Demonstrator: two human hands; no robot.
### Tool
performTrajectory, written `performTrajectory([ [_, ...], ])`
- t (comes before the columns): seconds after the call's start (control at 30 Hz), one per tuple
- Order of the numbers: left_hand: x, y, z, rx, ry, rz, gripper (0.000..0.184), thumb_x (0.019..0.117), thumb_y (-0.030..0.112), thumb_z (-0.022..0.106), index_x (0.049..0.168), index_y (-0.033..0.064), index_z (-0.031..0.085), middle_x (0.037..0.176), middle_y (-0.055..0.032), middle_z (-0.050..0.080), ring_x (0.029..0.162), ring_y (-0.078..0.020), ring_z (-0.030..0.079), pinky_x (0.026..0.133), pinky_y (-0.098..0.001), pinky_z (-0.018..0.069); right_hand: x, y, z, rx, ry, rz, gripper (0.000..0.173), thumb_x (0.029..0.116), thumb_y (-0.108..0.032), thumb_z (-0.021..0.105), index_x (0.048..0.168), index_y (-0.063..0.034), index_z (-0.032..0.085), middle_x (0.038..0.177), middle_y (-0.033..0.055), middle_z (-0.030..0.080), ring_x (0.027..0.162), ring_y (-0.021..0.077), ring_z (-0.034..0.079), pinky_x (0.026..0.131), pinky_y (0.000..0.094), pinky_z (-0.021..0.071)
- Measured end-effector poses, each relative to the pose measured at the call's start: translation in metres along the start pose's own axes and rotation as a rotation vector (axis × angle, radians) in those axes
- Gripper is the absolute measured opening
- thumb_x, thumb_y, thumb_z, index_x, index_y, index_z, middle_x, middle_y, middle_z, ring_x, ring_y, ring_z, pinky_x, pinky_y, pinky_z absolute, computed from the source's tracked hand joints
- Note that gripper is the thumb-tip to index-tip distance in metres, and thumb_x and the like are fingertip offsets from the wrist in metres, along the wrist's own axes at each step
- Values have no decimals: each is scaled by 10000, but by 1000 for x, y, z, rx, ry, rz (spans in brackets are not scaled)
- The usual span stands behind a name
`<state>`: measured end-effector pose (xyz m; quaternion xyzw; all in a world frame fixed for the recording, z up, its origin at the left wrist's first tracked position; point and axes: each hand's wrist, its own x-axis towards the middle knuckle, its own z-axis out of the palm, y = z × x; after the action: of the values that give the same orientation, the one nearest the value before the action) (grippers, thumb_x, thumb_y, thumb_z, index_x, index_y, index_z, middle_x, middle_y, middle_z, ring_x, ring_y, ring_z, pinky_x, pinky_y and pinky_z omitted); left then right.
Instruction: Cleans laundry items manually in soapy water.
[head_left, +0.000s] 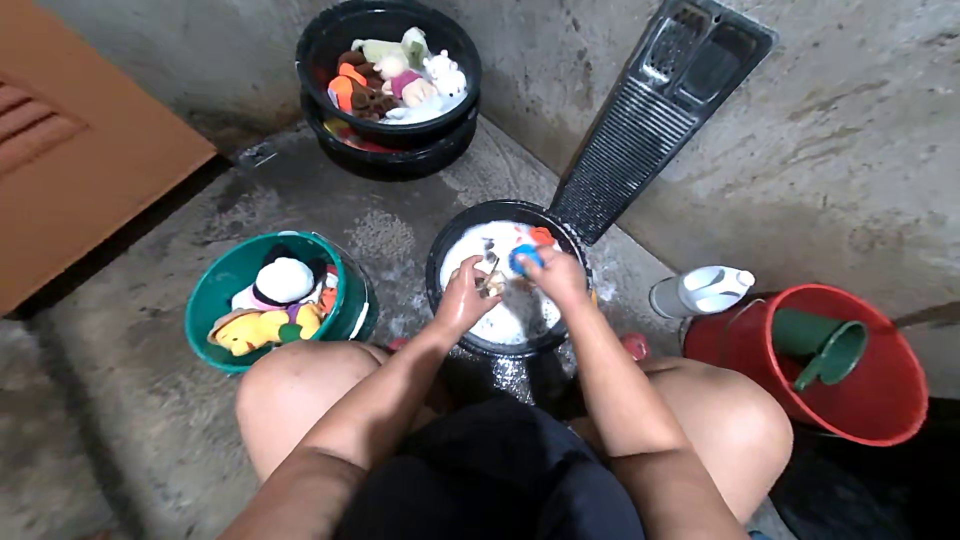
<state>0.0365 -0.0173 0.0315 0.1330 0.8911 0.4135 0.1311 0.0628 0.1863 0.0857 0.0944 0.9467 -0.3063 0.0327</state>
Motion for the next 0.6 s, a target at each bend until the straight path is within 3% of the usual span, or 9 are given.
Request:
performTrajectory([
  [0.07, -2, 1, 4, -75, -14, 22, 970, 731, 169, 901, 1519, 50, 348, 1211, -167, 667, 1133, -298, 652, 1012, -497, 530, -9, -19, 18, -101, -68, -288, 445, 985, -500, 640, 983, -69, 750, 956, 148, 749, 955, 342, 723, 862, 628, 556],
  [0.13, -5, 0, 5, -157, -22, 14, 969, 716, 129, 895, 1511, 46, 348, 1163, -164, 671, 1065, -271, 677, 960, -472, 563, -6, -11, 25, -176, -100, -399, 465, 991, -508, 630, 943, -59, 738, 908, 146, 744, 915, 340, 729, 818, 607, 564],
  [0.27, -7, -1, 7, -114, -84, -6, 950, 733, 169, 898, 1513, 65, 365, 1167, -133, 686, 1071, -265, 672, 973, -482, 551, 4, 10, 5, -308, -116, -206, 512, 1003, -567, 580, 1001, -79, 736, 971, 166, 748, 969, 378, 724, 832, 644, 552],
  [0.4, -6, -3, 10, -194, -85, 20, 950, 718, 145, 905, 1501, 53, 375, 1140, -159, 682, 1013, -253, 696, 927, -467, 579, -6, -17, 13, -226, -238, -315, 496, 987, -551, 614, 986, -69, 730, 933, 153, 738, 940, 358, 715, 835, 628, 543],
  [0.47, -5, -1, 9, -229, -107, 22, 956, 707, 151, 910, 1497, 58, 379, 1139, -147, 679, 1019, -237, 692, 932, -451, 579, 1, -8, 12, -214, -247, -290, 501, 990, -552, 611, 1000, -66, 729, 944, 166, 736, 953, 376, 713, 835, 642, 541],
  [0.6, -8, -5, 13, -336, -120, 4, 934, 707, 166, 915, 1479, 66, 398, 1144, -111, 690, 1023, -208, 691, 923, -429, 582, 16, 42, 10, -111, -193, 58, 535, 1008, -557, 582, 1125, -56, 728, 1088, 217, 733, 1062, 410, 699, 916, 671, 524],
])
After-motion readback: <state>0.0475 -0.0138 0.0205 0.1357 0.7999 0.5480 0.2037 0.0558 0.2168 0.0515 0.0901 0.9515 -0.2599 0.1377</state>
